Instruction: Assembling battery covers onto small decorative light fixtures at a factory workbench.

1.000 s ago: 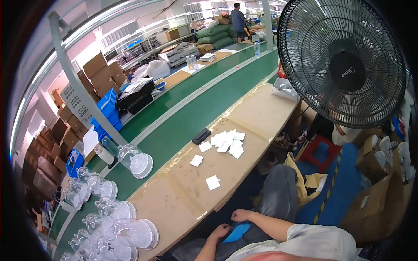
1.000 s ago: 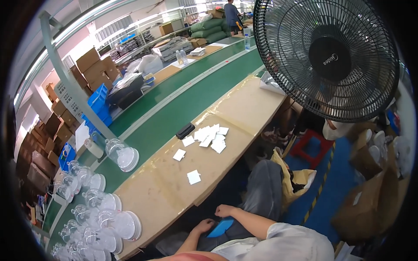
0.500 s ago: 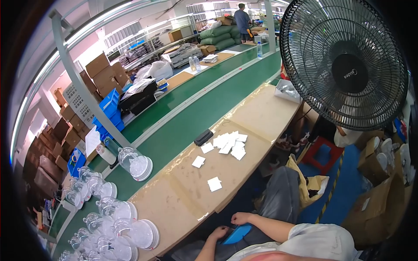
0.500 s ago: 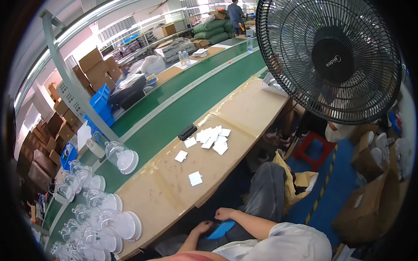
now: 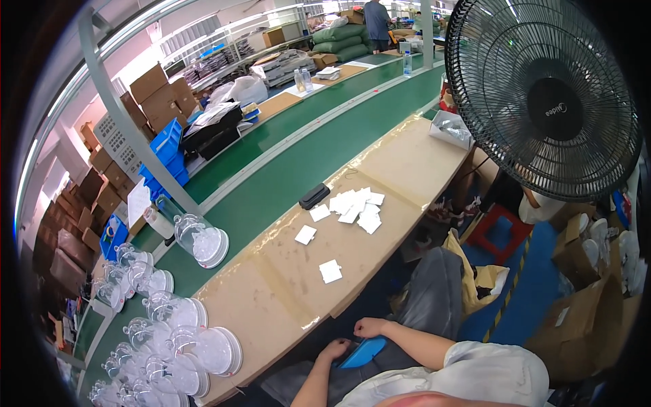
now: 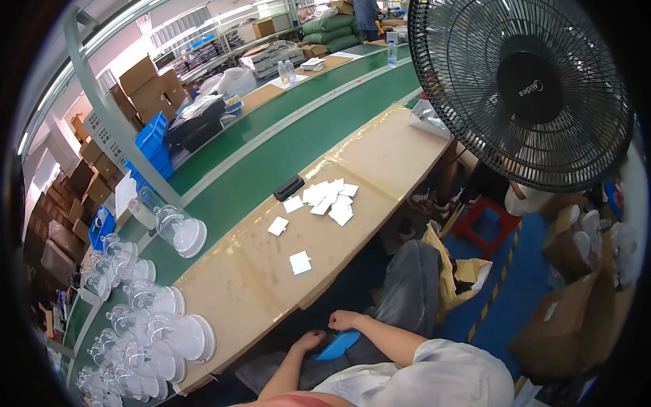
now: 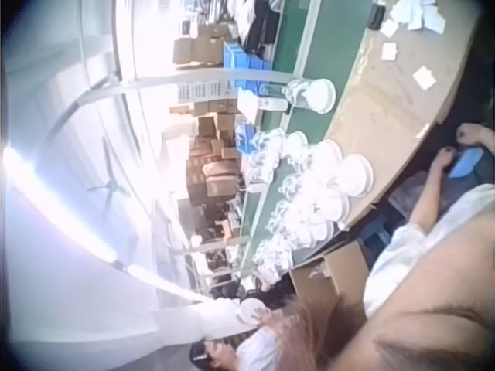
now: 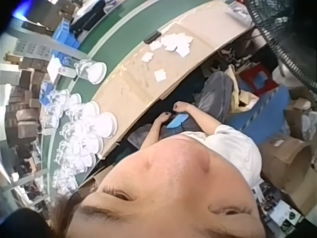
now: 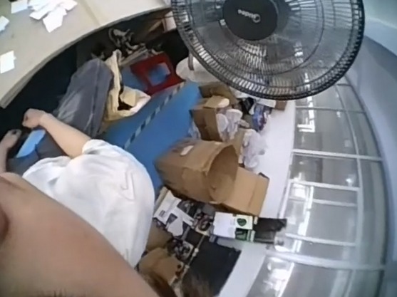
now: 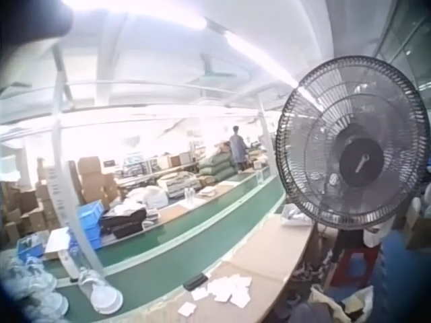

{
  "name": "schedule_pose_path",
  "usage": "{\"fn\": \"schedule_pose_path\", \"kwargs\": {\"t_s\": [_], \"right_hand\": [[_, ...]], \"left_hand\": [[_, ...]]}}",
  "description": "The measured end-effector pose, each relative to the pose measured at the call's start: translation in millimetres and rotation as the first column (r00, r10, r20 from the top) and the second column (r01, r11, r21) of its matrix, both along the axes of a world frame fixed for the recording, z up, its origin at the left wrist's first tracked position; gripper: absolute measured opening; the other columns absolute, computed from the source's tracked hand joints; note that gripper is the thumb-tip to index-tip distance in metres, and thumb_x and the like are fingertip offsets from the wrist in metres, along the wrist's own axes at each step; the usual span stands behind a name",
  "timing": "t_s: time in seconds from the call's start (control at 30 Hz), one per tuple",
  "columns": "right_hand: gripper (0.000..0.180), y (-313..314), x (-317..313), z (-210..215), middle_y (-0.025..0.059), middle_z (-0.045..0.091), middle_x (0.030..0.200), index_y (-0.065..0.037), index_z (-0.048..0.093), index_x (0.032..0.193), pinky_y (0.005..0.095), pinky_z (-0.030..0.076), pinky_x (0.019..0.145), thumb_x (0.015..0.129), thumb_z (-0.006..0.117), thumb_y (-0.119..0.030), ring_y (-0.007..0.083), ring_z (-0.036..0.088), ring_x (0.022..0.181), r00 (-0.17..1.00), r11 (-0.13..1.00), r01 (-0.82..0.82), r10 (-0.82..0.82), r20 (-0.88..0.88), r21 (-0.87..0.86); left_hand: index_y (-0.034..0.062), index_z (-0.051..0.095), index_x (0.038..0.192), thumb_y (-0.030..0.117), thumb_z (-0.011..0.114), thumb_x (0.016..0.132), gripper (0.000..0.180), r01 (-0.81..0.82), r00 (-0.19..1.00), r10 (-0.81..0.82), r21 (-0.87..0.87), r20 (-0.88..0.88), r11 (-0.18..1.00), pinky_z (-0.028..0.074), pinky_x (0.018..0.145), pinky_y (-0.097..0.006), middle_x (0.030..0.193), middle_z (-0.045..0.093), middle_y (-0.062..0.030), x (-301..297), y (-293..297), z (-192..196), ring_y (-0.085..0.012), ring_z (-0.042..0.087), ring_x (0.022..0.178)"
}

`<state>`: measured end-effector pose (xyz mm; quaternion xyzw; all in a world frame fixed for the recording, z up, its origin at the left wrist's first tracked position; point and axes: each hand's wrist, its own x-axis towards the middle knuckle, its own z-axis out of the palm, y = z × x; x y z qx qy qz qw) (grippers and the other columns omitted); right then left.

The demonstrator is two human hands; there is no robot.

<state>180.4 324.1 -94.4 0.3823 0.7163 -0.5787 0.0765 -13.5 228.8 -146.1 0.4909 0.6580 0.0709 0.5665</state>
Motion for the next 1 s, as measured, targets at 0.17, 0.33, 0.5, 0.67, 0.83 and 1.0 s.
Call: {"fn": "schedule_pose_path", "kwargs": {"t_s": [0.17, 0.33, 0.5, 0.67, 0.83, 1.0], "right_hand": [[0.034, -1.6, 0.3, 4.7, 0.0114, 0.069, 0.087, -0.001, 0.066, 0.107, 0.0314, 0.053, 0.067, 0.089, 0.059, -0.029, 0.0165, 0.067, 0.07, 1.0, 1.0, -0.003, 0.003, 0.023, -0.003], [0.035, -0.9, 3.4, 0.5, 0.0115, 0.07, 0.088, -0.001, 0.066, 0.108, 0.0315, 0.053, 0.067, 0.089, 0.06, -0.03, 0.0165, 0.067, 0.07, 1.0, 1.0, 0.008, -0.008, 0.025, 0.014], [0.036, -2.1, -0.1, 0.5, 0.0119, 0.07, 0.09, 0.0, 0.065, 0.108, 0.031, 0.053, 0.067, 0.089, 0.059, -0.03, 0.0161, 0.067, 0.07, 1.0, 1.0, -0.004, 0.004, 0.01, 0.009], [0.036, -1.5, 0.6, -0.5, 0.0123, 0.07, 0.09, 0.0, 0.065, 0.108, 0.0309, 0.053, 0.067, 0.089, 0.059, -0.03, 0.0159, 0.067, 0.07, 1.0, 1.0, 0.006, -0.006, 0.01, 0.009], [0.036, -1.4, -1.2, 3.1, 0.0125, 0.07, 0.09, 0.0, 0.065, 0.108, 0.0306, 0.053, 0.067, 0.089, 0.06, -0.03, 0.0161, 0.066, 0.069, 1.0, 1.0, -0.011, 0.011, 0.01, 0.019], [0.037, -1.2, -1.1, 1.5, 0.0126, 0.07, 0.086, -0.001, 0.066, 0.106, 0.0326, 0.052, 0.067, 0.088, 0.06, -0.032, 0.0181, 0.067, 0.069, 1.0, 1.0, -0.013, 0.013, 0.0, 0.027]], "left_hand": [[0.0053, 0.064, 0.118, 0.031, 0.054, 0.09, 0.039, 0.006, 1.0, -0.006, 0.008, -0.007, 1.0, 0.048, 0.089, -0.033, 0.112, 0.066, -0.0127, 1.1, -2.4, -2.6, -0.0213, 0.062, 0.101], [0.0045, 0.064, 0.118, 0.03, 0.054, 0.09, 0.039, 0.011, 1.0, -0.011, 0.02, 0.003, 1.0, 0.048, 0.088, -0.033, 0.11, 0.067, -0.0134, 4.9, -0.7, -2.0, -0.0218, 0.063, 0.099], [0.0036, 0.064, 0.116, 0.03, 0.054, 0.09, 0.039, 0.009, 0.999, -0.009, 0.004, 0.036, 1.0, 0.048, 0.09, -0.033, 0.111, 0.066, -0.0147, 0.0, -2.8, -9.0, -0.0231, 0.062, 0.101], [0.004, 0.064, 0.116, 0.029, 0.054, 0.089, 0.038, 0.033, 0.999, -0.033, 0.048, 0.008, 0.998, 0.048, 0.089, -0.034, 0.109, 0.067, -0.0147, 1.2, -2.5, -5.2, -0.0228, 0.063, 0.1], [0.0045, 0.065, 0.116, 0.029, 0.054, 0.089, 0.038, 0.011, 1.0, -0.011, 0.028, -0.003, 1.0, 0.047, 0.09, -0.034, 0.11, 0.067, -0.0148, 0.2, -3.3, -3.5, -0.0231, 0.062, 0.101], [0.0046, 0.065, 0.116, 0.029, 0.054, 0.089, 0.038, 0.03, 0.999, -0.028, 0.066, -0.03, 0.997, 0.047, 0.091, -0.034, 0.11, 0.066, -0.0151, 0.2, -3.9, -3.6, -0.0236, 0.062, 0.102]]}}
